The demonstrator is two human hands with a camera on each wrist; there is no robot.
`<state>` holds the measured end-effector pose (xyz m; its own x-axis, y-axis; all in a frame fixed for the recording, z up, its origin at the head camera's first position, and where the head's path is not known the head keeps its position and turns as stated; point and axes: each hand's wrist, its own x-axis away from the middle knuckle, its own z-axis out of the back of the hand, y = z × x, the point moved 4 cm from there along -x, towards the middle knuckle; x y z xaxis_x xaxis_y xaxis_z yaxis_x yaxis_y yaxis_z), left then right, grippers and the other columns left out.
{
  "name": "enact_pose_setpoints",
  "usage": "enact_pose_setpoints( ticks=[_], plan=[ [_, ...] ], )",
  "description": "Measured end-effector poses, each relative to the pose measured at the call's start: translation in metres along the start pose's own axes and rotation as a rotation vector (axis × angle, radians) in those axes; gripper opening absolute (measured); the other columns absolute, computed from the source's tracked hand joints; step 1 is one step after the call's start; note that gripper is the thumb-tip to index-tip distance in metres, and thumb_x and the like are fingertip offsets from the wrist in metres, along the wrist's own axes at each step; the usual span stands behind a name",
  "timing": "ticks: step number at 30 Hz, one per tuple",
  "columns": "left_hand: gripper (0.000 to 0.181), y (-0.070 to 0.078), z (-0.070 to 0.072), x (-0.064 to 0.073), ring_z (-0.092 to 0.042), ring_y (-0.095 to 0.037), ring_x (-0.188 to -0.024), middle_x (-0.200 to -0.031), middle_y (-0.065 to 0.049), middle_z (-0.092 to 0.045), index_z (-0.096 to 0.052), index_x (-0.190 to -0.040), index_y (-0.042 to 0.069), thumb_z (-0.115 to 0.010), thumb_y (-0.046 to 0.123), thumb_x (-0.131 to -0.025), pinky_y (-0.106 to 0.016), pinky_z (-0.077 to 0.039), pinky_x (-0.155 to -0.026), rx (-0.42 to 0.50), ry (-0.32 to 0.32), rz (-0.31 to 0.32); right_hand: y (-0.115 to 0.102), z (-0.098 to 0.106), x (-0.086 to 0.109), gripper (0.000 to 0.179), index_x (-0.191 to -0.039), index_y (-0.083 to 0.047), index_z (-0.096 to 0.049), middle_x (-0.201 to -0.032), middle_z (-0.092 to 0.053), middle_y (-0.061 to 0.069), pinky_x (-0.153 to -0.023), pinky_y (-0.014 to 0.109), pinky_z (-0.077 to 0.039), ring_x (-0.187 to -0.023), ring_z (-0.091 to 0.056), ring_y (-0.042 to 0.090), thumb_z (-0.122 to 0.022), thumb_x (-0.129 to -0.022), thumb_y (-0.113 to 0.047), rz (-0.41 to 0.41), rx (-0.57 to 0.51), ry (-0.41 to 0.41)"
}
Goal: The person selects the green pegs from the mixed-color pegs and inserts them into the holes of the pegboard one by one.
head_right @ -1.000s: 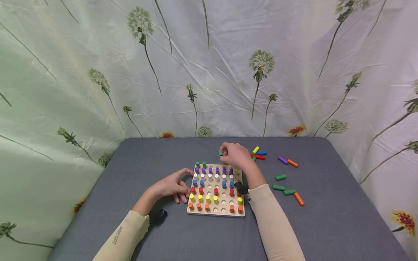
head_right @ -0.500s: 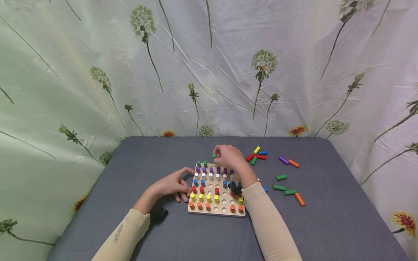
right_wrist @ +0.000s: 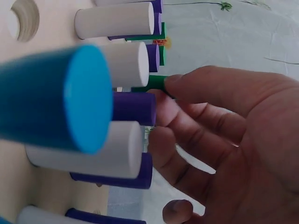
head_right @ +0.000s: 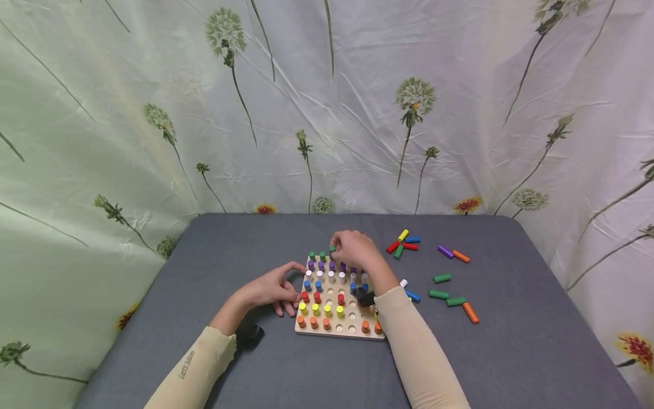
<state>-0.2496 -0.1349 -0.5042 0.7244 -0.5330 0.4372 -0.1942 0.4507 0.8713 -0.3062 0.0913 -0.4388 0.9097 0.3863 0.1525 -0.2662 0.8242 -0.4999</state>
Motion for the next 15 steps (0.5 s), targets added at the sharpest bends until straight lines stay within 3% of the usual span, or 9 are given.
enact_pose_setpoints(
  ticks=[15],
  plan=[
    [0.058,-0.0009,-0.0001,-0.0009,-0.075,-0.014,-0.065,-0.081,-0.007,-0.077,-0.039,-0.15,0.018,-0.069,0.01,-0.102,-0.028,-0.059,-0.052,-0.001,-0.005,0.001,0.0023,-0.0038,-0.0018,0.014,-0.113,-0.012,-0.073,-0.098,-0.072,0.002,-0.073,0.034,-0.049,-0.077,-0.062,0.016,-0.069,-0.1,-0.018,-0.003,0.014,-0.021]
  ],
)
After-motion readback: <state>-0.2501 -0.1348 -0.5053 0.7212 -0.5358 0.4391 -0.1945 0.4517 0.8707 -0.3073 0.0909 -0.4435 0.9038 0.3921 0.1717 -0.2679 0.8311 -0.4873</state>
